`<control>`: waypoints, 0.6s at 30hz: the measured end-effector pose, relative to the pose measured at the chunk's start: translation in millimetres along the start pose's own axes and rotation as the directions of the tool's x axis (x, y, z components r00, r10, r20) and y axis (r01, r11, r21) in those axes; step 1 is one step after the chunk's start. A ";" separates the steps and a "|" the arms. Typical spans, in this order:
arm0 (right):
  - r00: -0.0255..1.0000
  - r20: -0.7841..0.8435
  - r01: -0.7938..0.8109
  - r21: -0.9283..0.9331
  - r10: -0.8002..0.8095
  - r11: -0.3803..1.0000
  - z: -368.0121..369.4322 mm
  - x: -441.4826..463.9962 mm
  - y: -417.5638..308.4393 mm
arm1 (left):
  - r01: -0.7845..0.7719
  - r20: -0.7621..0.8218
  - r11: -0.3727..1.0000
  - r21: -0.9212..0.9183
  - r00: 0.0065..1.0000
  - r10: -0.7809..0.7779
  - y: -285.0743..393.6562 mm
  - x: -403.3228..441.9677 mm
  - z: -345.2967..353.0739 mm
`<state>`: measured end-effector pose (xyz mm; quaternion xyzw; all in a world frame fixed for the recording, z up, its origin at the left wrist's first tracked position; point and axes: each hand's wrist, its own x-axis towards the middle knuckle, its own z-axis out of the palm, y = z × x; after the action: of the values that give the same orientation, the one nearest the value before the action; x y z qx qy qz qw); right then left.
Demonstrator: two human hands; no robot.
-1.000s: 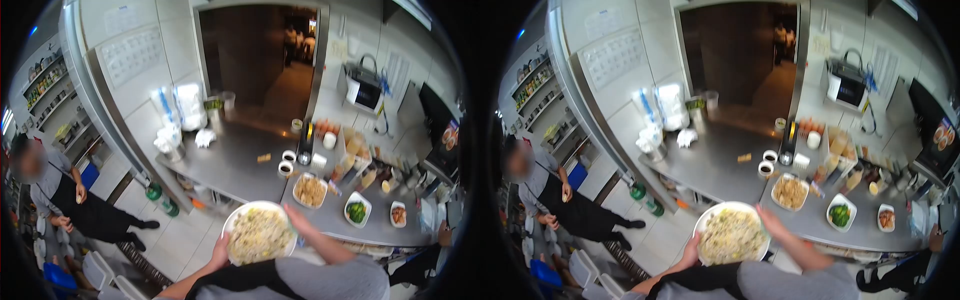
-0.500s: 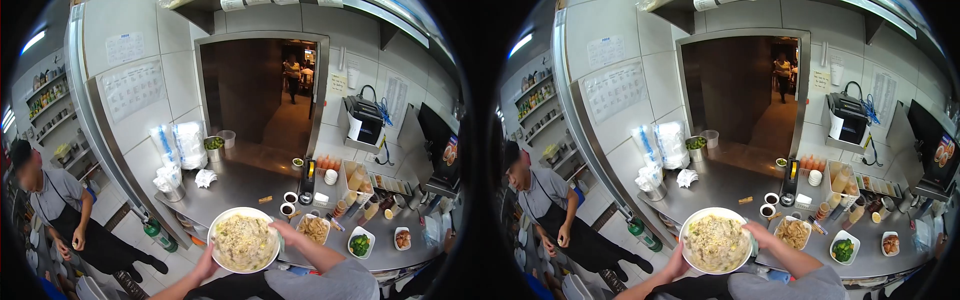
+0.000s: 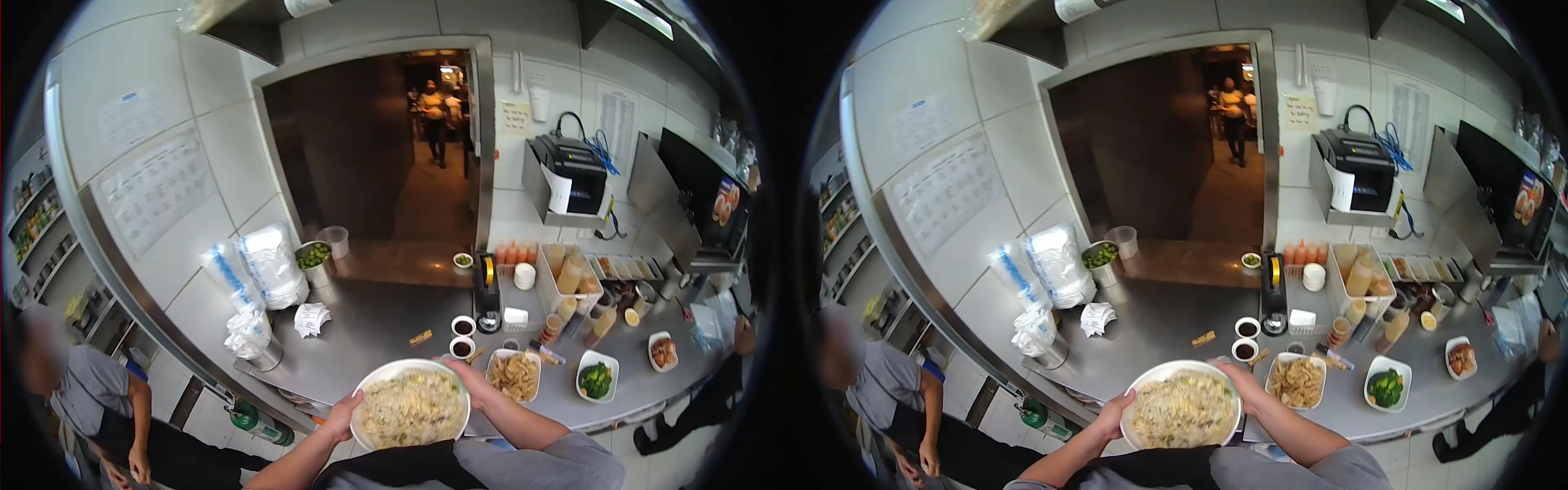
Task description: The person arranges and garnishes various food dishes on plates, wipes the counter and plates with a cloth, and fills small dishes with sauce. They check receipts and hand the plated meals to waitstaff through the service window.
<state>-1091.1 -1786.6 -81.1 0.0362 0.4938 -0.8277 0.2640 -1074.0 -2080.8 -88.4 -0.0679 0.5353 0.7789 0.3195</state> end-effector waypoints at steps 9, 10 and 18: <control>0.805 -0.580 0.313 0.239 -0.124 0.919 103.9 -50.9 66.6 | -0.327 -0.019 0.936 -0.131 0.945 0.327 27.7 28.5 3.6; 0.836 -0.480 0.370 0.134 -0.266 0.919 98.7 -50.4 64.6 | -0.303 0.037 0.940 -0.159 0.949 0.312 32.6 27.9 2.2; 0.967 -0.103 0.217 0.811 -0.233 0.543 78.1 -6.3 73.0 | -0.061 0.221 0.981 -0.183 0.970 0.102 43.0 40.8 -6.5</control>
<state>-1035.5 -1876.7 -97.5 0.0832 0.0551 -0.9885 0.1133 -1132.2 -2078.8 -75.5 0.0171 0.4265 0.8381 0.3396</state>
